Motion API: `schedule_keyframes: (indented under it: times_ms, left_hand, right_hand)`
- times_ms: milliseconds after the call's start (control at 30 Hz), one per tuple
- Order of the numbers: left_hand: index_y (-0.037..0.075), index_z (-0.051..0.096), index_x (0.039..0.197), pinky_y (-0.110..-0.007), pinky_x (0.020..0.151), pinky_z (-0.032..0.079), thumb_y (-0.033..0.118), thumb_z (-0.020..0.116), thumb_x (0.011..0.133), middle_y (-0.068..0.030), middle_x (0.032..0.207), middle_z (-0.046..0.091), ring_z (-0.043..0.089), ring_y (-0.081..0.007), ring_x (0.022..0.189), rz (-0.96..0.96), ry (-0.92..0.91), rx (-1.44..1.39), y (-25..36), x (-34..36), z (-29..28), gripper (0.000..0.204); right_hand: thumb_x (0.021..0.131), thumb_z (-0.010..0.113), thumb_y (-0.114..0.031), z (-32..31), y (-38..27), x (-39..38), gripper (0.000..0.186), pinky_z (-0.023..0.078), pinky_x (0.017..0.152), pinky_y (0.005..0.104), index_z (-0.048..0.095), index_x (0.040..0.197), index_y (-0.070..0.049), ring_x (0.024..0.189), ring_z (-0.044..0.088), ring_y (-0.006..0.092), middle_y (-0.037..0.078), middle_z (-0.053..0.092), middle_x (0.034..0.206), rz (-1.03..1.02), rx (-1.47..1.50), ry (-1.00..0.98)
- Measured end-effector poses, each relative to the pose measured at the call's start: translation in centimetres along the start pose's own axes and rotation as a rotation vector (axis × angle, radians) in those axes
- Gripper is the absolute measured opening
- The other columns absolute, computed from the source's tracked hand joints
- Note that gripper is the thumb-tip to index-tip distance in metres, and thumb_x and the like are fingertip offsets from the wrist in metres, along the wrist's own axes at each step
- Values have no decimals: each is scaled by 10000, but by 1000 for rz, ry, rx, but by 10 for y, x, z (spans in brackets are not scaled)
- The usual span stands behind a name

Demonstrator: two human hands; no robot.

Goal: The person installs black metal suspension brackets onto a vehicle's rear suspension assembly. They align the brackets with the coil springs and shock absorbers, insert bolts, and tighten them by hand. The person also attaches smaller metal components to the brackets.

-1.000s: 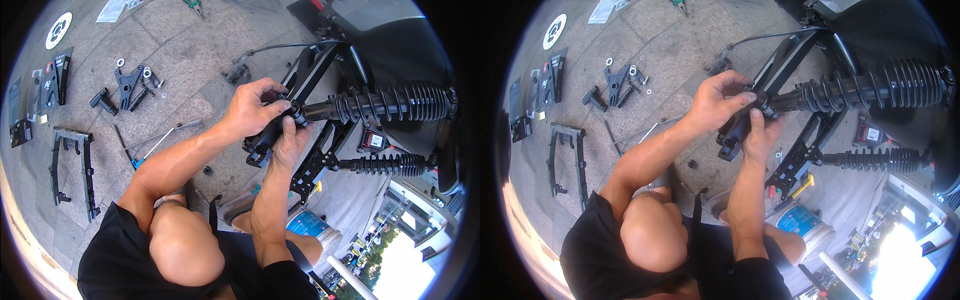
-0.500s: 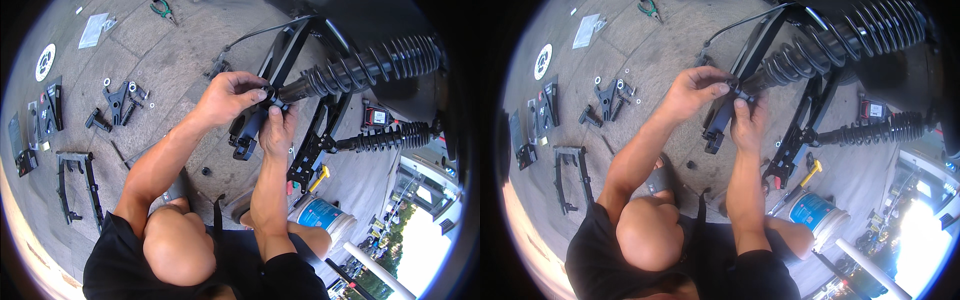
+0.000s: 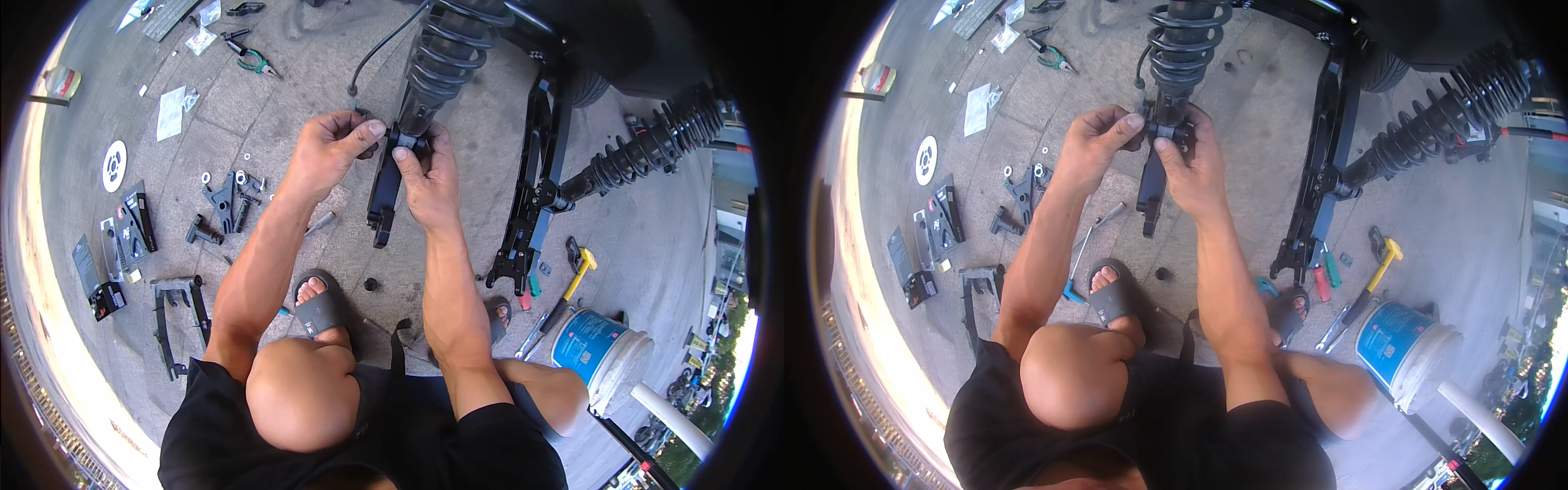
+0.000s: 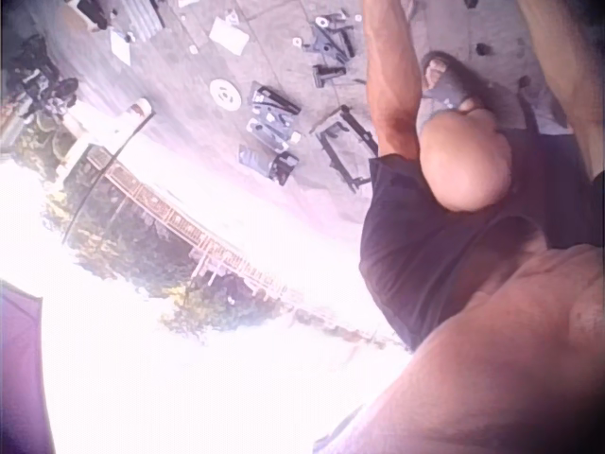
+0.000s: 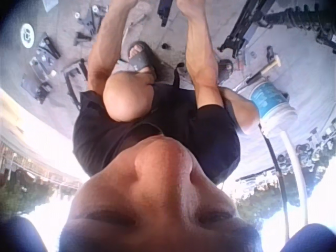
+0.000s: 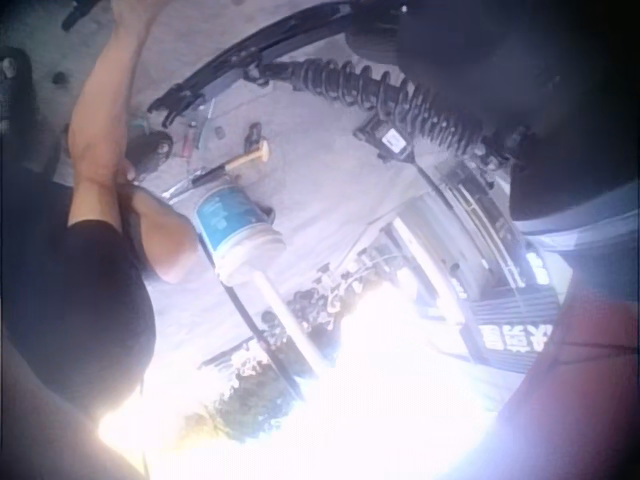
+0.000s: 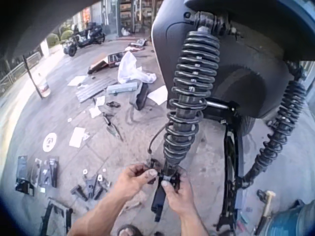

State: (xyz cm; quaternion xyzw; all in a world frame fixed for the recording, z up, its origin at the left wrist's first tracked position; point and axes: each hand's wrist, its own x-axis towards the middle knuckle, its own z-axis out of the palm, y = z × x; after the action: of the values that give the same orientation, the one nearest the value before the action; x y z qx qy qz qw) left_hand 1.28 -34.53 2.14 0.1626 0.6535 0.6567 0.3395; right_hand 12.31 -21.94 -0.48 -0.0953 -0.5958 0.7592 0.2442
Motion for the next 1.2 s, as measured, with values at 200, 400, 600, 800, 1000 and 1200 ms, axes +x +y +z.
schedule_keyframes:
  times_ms: [200,400,600,800,1000,1200]
  left_hand:
    - [-50,636,1117,-292,791,530,98,700,866,-81,907,677,629,-140,831,102,-2,-151,-2,-3,5,298]
    - [-49,611,1083,-326,738,527,217,634,929,-97,889,658,622,-183,780,-84,25,-215,3,-12,5,308]
    - [-20,630,1022,-327,737,505,186,633,926,-85,876,646,597,-176,762,-107,55,-94,14,-10,2,227]
    - [-32,636,1036,-329,700,503,159,644,919,-84,889,653,601,-167,756,-177,95,-138,18,-12,1,224]
    - [-12,640,1049,-352,754,510,165,637,921,-112,916,676,621,-192,772,-156,43,-144,23,-11,-1,218]
    - [12,616,1091,-406,796,530,182,585,952,-142,975,677,654,-233,874,-218,73,-137,27,-12,-4,222]
  right_hand:
    - [866,636,-37,-2,12,3,431,446,906,294,450,1252,5,1015,546,148,91,555,1128,-20,-26,48]
    - [793,671,-45,-3,16,5,408,458,892,344,531,1175,-13,1012,569,242,137,561,1094,-59,-111,105]
    - [845,666,-44,-3,11,4,393,473,844,287,528,1212,-17,946,571,143,79,571,1080,-100,-251,113]
    - [775,682,-71,-4,4,5,406,444,935,396,544,1156,-39,1083,540,372,193,526,1166,-134,-235,129]
    - [777,678,-58,-3,1,4,419,463,920,403,531,1169,-61,1087,542,385,185,502,1175,-119,-135,131]
    - [776,668,-45,-4,-1,5,381,476,913,425,552,1138,-67,1090,530,408,192,491,1183,-62,-31,127]
